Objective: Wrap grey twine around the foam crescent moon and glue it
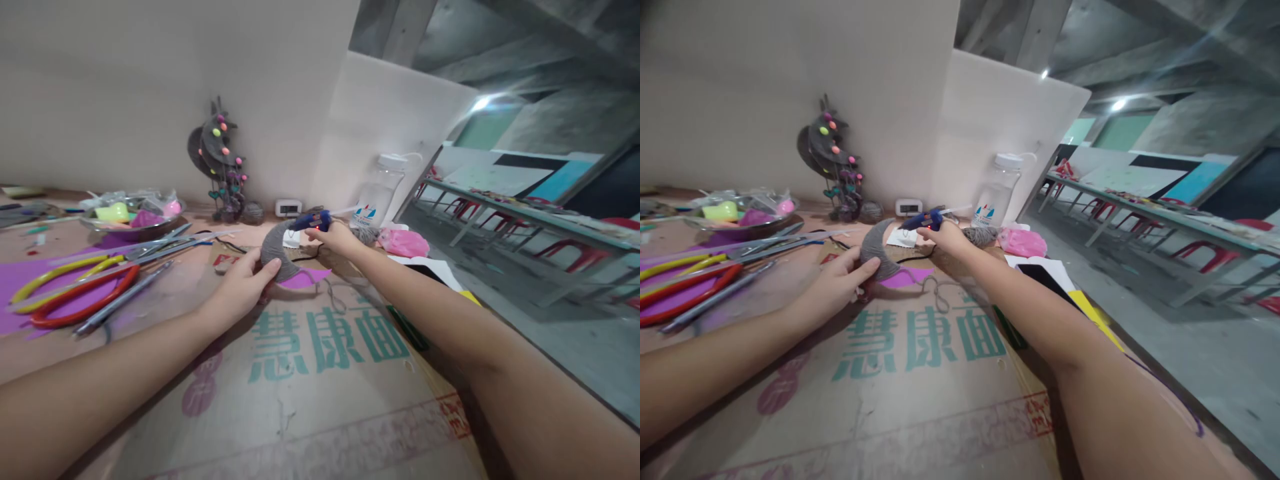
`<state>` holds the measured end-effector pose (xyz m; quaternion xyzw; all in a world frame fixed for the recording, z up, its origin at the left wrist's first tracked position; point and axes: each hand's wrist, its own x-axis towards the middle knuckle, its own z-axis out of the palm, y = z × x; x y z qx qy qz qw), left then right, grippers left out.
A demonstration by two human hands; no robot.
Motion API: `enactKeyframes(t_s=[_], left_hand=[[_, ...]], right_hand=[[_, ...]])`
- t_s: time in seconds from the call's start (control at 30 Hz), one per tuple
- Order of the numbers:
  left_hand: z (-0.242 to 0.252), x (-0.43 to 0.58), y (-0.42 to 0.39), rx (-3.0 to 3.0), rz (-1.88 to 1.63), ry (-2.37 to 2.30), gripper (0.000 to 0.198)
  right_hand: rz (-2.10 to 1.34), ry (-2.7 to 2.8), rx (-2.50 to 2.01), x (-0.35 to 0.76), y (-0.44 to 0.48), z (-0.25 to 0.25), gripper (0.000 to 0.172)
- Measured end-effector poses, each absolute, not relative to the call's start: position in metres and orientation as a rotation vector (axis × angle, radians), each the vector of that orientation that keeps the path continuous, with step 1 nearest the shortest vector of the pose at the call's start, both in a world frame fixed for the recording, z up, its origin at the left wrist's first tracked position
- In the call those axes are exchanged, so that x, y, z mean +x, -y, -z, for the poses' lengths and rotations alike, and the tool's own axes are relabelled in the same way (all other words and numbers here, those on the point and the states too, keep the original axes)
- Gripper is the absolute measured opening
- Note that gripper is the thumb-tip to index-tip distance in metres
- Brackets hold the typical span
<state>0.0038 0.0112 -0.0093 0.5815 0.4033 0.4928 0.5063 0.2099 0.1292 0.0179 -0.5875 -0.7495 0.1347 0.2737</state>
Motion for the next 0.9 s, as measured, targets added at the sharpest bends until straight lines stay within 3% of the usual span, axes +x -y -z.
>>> enactKeyframes(t_s=[0.23,0.53,0.63,0.77,0.9], left_hand=[[0.011,0.004,-0.013,1.380,-1.197,-0.944,0.020],[0.007,0.004,-0.008,1.375,-1.170,-0.979,0.020],[0.004,0.003,-0.005,1.375,-1.208,-1.020,0.020],[0.001,0.001,-0.004,1.396,-1.299,-1.027,0.020],[-0.001,0.000,-0.005,1.395,-1.297,-1.035,0.019]], right_hand=[[-0.361,2.096,-1.618,0.222,-0.143,-0.003,0.038],[-0.170,2.036,-1.273,0.238,-0.057,-0.023,0.041],[-0.597,1.895,-1.227,0.228,-0.030,-0.027,0.043],[-1.284,1.679,-1.195,0.208,-0.009,-0.025,0.064],[-1.438,1.736,-1.225,0.204,-0.007,-0.021,0.053]])
